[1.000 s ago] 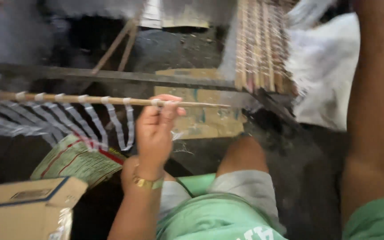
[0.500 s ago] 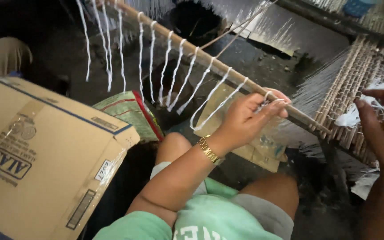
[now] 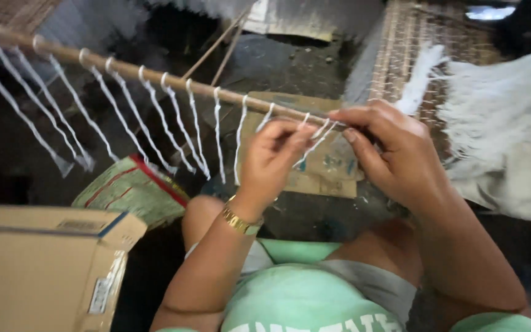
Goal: The person ties white yarn onto thin wooden sticks using a repetitive knotting method. They handle bundles of sticks, tie yarn around each stick, and place finished sticks aside. The work is performed by hand while seated on the floor.
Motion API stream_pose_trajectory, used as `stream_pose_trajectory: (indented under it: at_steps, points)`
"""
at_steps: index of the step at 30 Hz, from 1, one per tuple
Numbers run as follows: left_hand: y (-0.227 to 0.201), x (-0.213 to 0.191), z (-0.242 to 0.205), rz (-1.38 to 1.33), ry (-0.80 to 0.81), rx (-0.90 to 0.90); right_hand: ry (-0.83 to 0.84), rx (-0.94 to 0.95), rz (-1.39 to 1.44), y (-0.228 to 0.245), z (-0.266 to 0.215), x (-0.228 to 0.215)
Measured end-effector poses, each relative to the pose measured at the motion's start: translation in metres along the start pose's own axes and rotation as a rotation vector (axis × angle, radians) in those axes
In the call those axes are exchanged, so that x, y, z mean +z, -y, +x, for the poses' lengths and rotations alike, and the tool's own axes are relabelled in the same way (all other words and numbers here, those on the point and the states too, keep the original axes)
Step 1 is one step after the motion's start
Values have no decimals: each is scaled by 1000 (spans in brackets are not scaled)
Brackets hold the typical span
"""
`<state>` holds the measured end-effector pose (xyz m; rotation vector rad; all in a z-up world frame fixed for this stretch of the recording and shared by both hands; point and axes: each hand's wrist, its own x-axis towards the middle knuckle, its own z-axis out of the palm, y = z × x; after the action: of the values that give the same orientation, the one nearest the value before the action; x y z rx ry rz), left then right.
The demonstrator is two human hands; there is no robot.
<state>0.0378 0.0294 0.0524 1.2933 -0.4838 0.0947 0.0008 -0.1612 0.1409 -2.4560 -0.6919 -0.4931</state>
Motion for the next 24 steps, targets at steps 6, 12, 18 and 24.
stream_pose_trajectory:
  at_steps: [6, 12, 18, 24]
  points:
    - [11, 12, -2, -488, 94, -56, 46, 25, -16, -1, -3, -11]
    - [21, 28, -4, -1198, 188, -222, 74, 28, -87, -11, -10, -7]
    - [43, 28, 2, -1105, 166, -124, 30, -12, -247, -34, -6, -8]
    - [155, -14, -49, -933, 109, -314, 77, 245, -375, -10, 25, -58]
